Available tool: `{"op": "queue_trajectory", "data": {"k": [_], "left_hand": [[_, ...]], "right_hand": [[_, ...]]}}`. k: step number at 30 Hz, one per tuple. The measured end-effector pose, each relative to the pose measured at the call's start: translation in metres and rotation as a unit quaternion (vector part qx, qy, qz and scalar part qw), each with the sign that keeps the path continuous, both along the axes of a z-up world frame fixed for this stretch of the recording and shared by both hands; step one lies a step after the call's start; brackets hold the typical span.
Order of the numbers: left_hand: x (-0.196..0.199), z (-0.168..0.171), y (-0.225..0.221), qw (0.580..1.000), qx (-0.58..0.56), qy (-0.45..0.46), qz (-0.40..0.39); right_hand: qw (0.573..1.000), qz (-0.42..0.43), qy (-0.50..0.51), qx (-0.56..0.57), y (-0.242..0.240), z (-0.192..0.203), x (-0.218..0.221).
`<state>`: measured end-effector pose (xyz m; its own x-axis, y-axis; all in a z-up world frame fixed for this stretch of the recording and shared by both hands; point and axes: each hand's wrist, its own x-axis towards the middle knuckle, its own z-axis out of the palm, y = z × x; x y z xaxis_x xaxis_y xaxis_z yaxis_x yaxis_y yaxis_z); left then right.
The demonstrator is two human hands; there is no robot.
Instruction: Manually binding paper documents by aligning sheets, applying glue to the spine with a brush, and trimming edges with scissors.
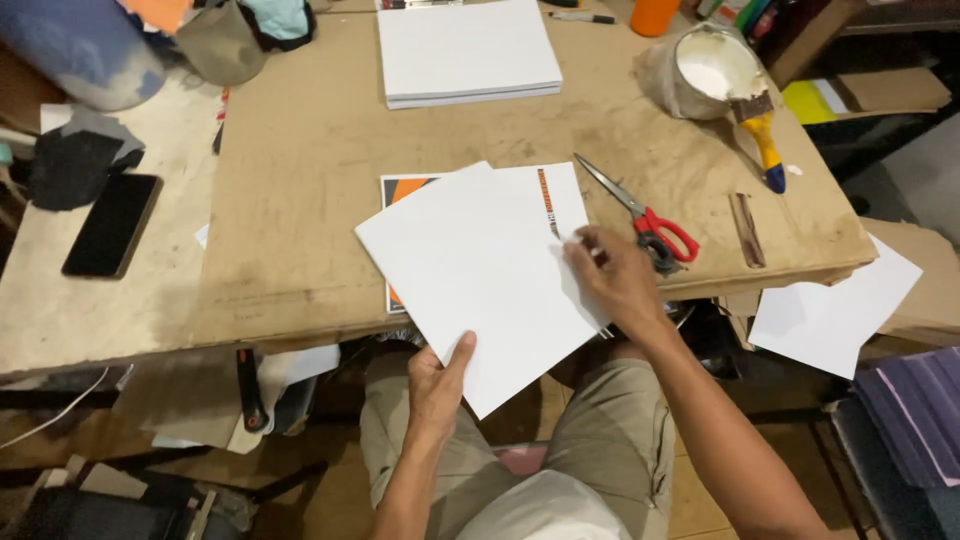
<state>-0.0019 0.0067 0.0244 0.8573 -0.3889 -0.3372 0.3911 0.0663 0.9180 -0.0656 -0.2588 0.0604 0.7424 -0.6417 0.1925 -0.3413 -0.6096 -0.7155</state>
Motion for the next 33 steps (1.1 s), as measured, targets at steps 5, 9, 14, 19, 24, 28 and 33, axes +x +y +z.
{"op": "queue_trajectory", "data": {"k": [5, 9, 14, 19, 24, 28, 33], "left_hand": [[0.007, 0.084, -0.012, 0.984, -0.127, 0.086, 0.094], [0.031, 0.124, -0.04, 0.957, -0.253, 0.097, 0.101], [0.044, 0.019, -0.126, 0.946, -0.276, 0.149, 0.084], [-0.002, 0.035, -0.097, 0.933, -0.286, 0.178, -0.129], [0.016, 0.01, -0.012, 0.931, 0.095, -0.353, 0.017], [0.059, 0.023, 0.053, 0.872, 0.257, -0.403, 0.106], [0.053, 0.027, 0.044, 0.92, 0.267, -0.278, 0.066]], "right_hand": [[0.959, -0.003, 0.009, -0.282, -0.09, -0.017, -0.018], [0.909, -0.029, -0.002, -0.415, -0.169, -0.063, -0.042], [0.89, -0.065, -0.016, -0.45, -0.145, -0.05, -0.059], [0.941, 0.012, -0.105, -0.322, -0.078, -0.033, -0.061], [0.949, 0.012, -0.047, -0.312, -0.043, -0.021, -0.07], [0.962, 0.042, -0.069, -0.262, -0.011, -0.023, -0.066], [0.982, -0.084, -0.101, -0.138, 0.007, -0.03, -0.046]]}}
